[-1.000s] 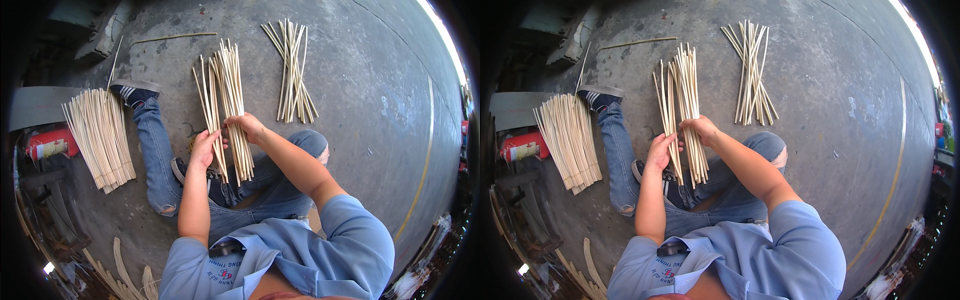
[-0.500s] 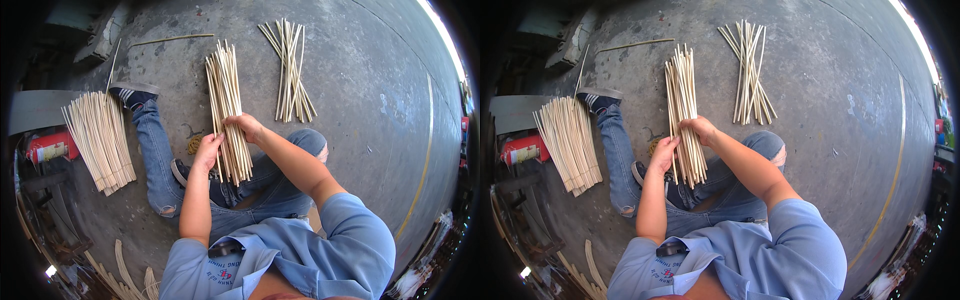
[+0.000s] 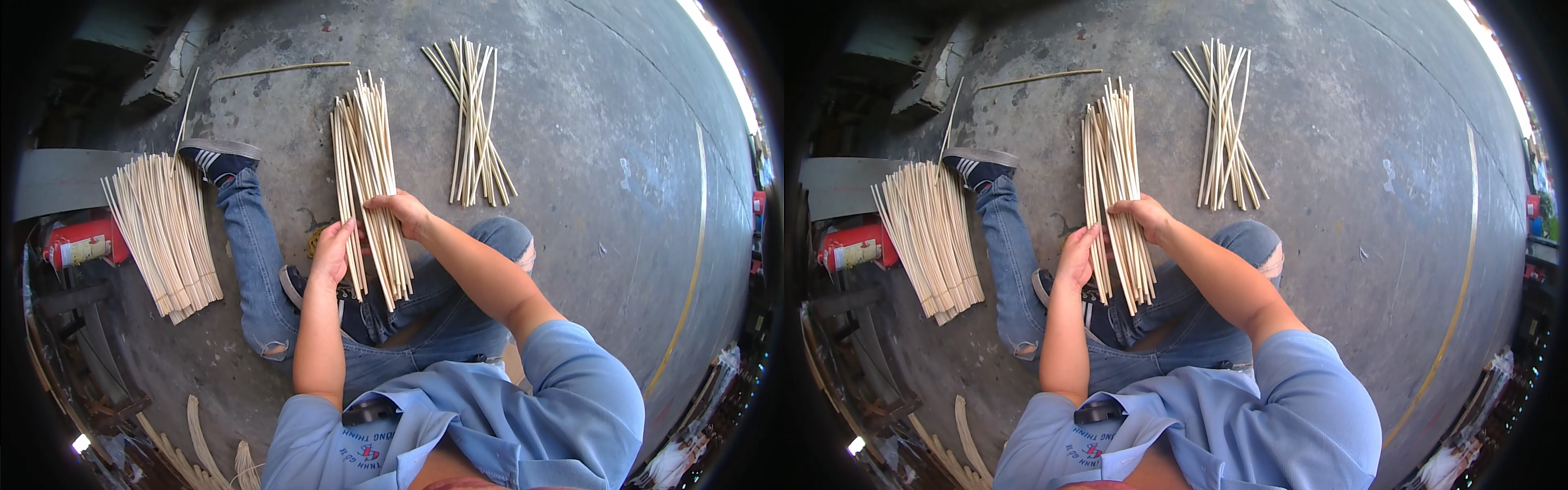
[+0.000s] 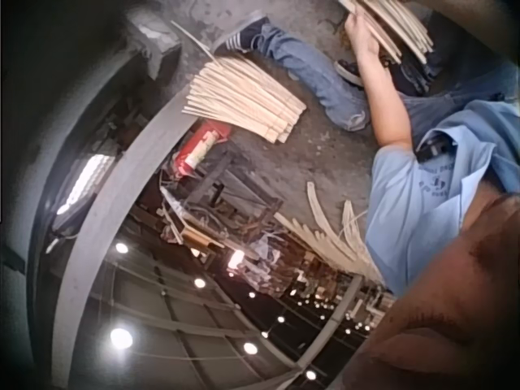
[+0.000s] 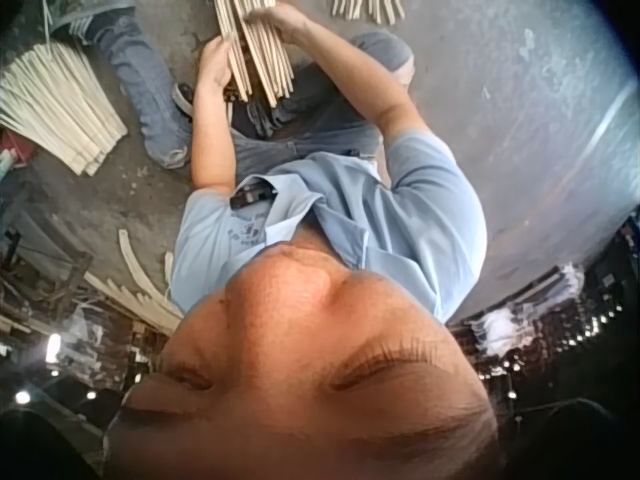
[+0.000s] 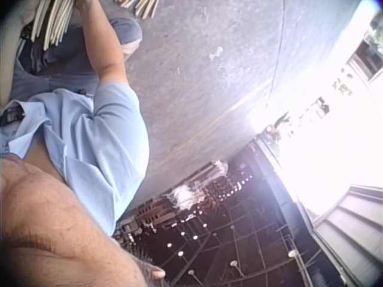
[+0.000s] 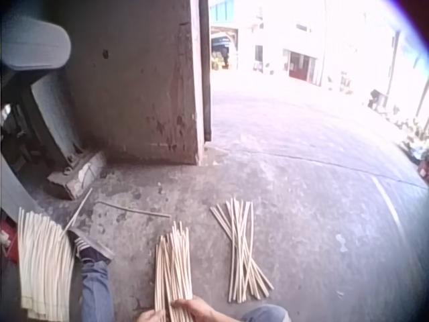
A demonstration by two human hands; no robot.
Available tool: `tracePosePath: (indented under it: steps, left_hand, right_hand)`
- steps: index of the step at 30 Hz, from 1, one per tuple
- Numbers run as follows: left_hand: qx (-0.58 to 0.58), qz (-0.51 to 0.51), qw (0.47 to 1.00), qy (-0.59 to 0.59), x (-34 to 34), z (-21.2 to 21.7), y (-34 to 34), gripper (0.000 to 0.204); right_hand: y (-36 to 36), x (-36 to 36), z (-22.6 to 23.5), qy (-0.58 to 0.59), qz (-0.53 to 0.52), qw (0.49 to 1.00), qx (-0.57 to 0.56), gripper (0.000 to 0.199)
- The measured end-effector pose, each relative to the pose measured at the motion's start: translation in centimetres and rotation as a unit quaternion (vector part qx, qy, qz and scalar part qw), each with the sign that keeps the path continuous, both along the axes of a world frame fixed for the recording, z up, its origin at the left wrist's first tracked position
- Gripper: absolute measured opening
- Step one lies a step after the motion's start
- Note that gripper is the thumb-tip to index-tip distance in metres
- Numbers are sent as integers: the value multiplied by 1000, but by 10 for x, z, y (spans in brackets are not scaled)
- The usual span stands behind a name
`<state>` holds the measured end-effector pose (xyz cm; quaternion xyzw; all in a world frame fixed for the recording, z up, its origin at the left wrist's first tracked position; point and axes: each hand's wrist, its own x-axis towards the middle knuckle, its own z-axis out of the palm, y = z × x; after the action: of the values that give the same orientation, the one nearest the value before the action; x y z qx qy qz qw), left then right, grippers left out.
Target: The person sits on the floor and gathers thin wooden sticks into bundles. They align the sticks by hand, secure them with rubber bands, and place the finished bundles on the floor.
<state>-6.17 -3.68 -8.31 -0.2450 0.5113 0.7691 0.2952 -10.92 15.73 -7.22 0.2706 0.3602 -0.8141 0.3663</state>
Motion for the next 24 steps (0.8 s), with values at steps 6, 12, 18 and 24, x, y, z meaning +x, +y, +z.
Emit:
tracePosePath:
  steps: [6,12,18,24]
  left_hand:
    - [-6,22,1000,0,-3,2,9,29]
    - [-79,-24,996,26,0,-6,6,27]
    - [-127,-44,990,51,0,-11,7,26]
    - [-94,-14,995,30,1,-11,24,49]
  right_hand:
    - [2,-1,-9,15,-2,1000,19,40]
    - [0,0,-11,12,5,1000,13,41]
    - [-4,1,-10,16,10,1000,25,41]
    - [-7,2,-16,36,13,997,72,42]
